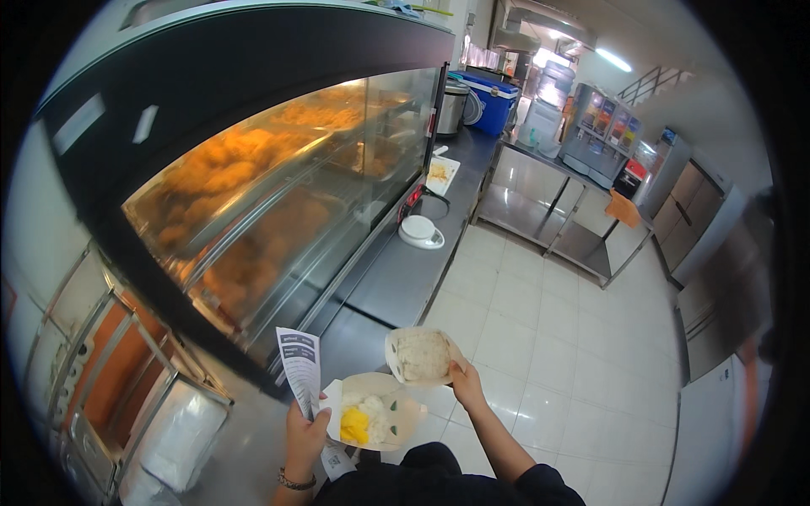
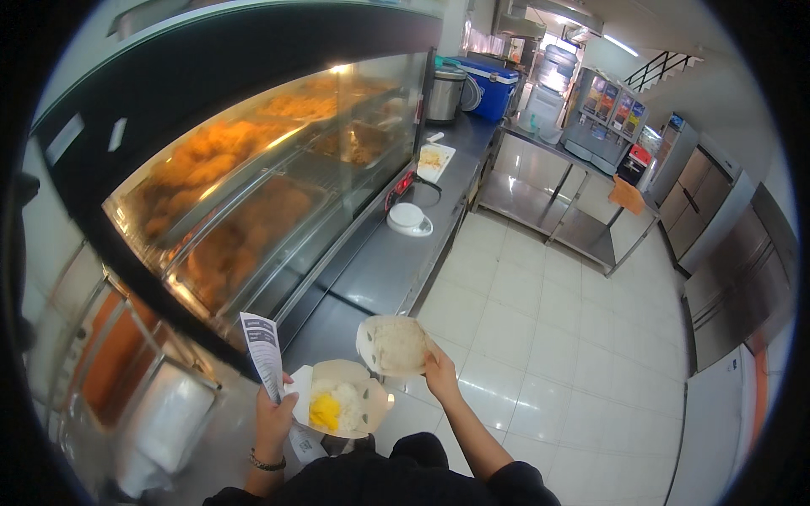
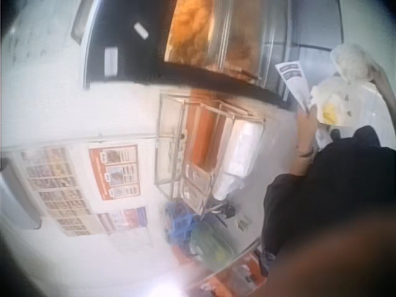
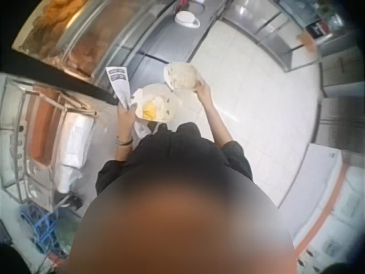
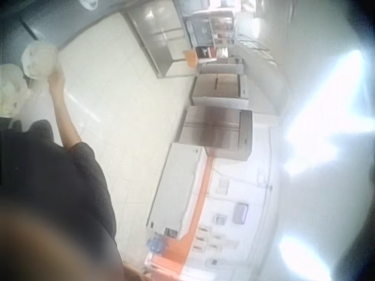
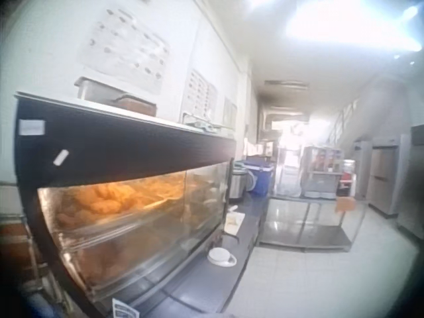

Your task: The person scoops rice into paper bowls, adds a yellow side dish and green vegetables, then places fried chicken pieces into the bowls. The person closes the bowls and places them into a plastic bag for takeout.

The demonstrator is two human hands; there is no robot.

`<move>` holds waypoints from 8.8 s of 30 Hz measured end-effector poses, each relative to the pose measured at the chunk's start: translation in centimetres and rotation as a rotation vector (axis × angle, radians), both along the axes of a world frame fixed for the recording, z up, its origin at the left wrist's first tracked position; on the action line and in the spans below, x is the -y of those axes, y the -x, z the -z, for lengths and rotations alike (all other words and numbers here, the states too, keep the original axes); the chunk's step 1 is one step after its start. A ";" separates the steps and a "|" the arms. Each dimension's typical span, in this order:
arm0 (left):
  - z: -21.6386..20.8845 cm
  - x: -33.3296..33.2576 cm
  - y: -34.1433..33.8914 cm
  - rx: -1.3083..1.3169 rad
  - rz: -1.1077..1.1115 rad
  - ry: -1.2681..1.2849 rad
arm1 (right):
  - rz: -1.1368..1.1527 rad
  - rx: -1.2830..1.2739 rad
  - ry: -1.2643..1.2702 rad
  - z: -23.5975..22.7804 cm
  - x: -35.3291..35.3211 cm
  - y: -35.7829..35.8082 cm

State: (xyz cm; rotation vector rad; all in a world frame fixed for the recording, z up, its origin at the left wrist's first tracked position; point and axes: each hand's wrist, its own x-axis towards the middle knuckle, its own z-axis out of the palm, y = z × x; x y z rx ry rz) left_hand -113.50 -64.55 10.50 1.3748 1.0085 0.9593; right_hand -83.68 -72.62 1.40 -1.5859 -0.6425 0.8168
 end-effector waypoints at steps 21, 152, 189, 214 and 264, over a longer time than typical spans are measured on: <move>9.9 -9.5 -21.2 0.106 -1.116 0.268 | -0.921 -0.388 0.292 6.9 -31.0 -22.8; 10.6 9.0 -46.2 -0.741 -0.889 0.174 | -0.691 0.530 0.333 15.0 -33.2 -43.1; 14.3 7.0 -48.4 -0.766 -1.076 0.411 | -1.249 1.374 -0.388 -33.6 -54.6 -23.9; 26.6 11.7 -50.7 0.079 -1.545 0.496 | -1.616 1.631 -0.300 -32.7 -59.7 -15.3; 15.8 8.4 -52.6 -0.732 -1.352 0.502 | -1.312 1.452 -0.719 -36.4 -58.5 -13.6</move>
